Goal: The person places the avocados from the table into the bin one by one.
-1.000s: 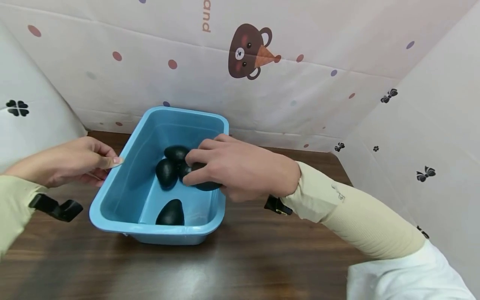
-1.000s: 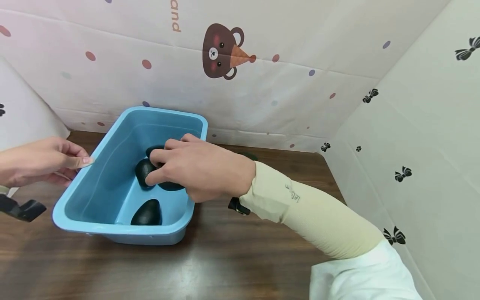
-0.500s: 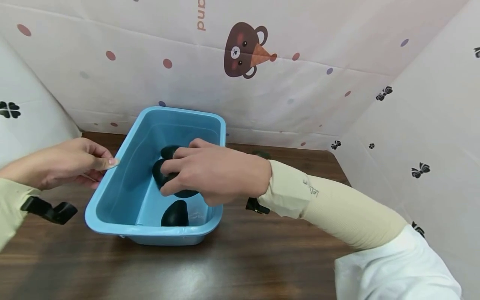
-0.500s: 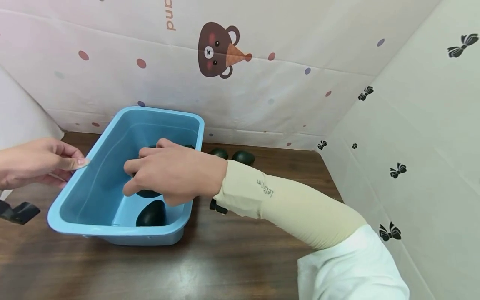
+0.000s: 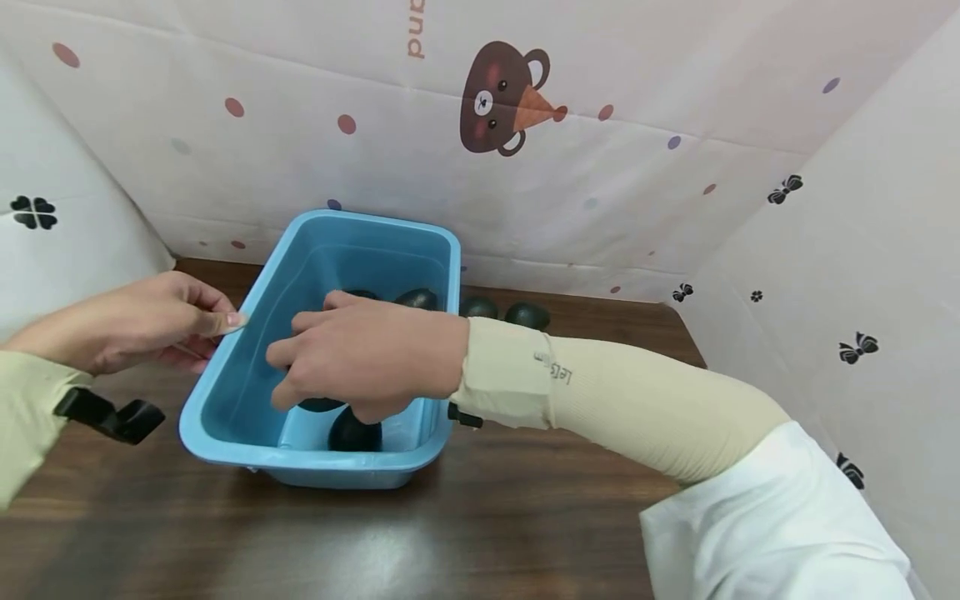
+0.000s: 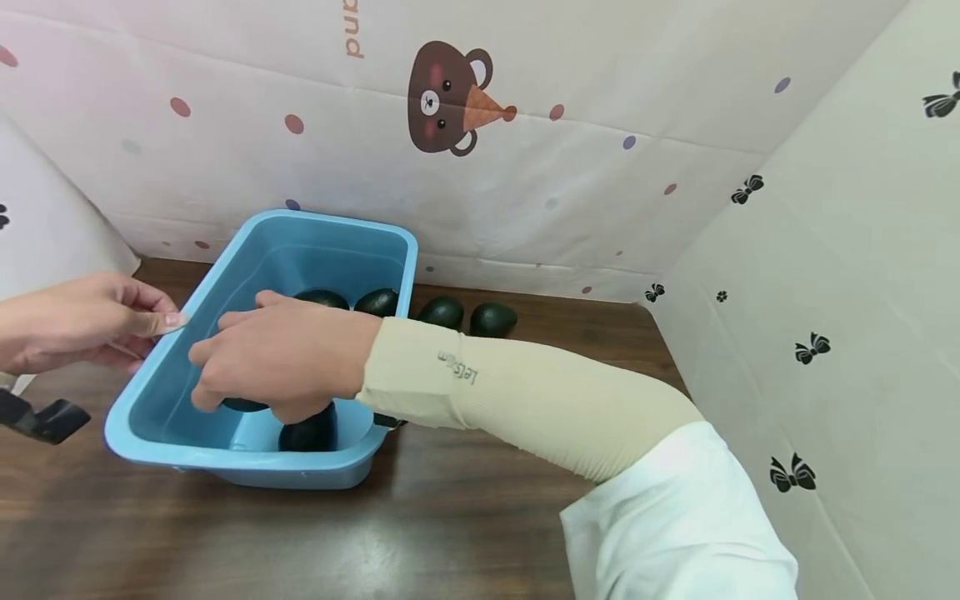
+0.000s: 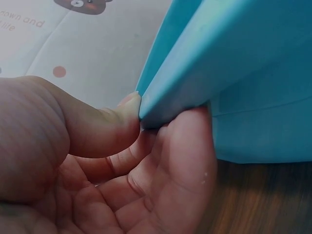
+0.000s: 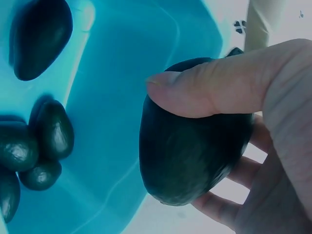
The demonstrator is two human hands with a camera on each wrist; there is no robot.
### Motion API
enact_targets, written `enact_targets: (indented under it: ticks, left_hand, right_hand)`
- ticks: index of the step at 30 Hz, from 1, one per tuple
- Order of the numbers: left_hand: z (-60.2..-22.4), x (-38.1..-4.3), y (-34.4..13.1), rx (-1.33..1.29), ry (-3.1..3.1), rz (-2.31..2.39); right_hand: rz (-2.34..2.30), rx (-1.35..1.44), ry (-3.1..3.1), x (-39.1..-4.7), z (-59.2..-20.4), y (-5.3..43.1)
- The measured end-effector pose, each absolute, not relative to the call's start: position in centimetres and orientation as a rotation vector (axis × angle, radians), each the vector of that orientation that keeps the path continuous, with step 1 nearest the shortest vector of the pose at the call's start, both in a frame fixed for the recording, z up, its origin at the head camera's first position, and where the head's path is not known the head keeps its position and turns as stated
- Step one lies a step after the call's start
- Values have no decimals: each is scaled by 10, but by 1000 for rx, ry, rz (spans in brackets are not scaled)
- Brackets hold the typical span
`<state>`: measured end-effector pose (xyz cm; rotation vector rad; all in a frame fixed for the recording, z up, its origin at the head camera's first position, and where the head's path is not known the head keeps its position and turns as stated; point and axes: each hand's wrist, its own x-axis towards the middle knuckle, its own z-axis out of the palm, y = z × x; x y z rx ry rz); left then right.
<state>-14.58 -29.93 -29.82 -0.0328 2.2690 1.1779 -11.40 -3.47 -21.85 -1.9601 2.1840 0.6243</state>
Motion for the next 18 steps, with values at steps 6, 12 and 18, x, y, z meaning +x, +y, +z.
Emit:
enact_targets:
  ticks: [6, 12, 18]
  left_hand:
    - [-295, -147, -297, -25, 2256, 1167]
    - [-294, -146, -301, -13, 2254, 1153]
    - [-296, -148, -300, -33, 2239, 1169]
  right_hand:
    - [664, -1936, 2138, -111, -225, -49]
    - [674, -1938, 2125, -110, -231, -64]
    - [635, -1907, 2099, -110, -236, -73]
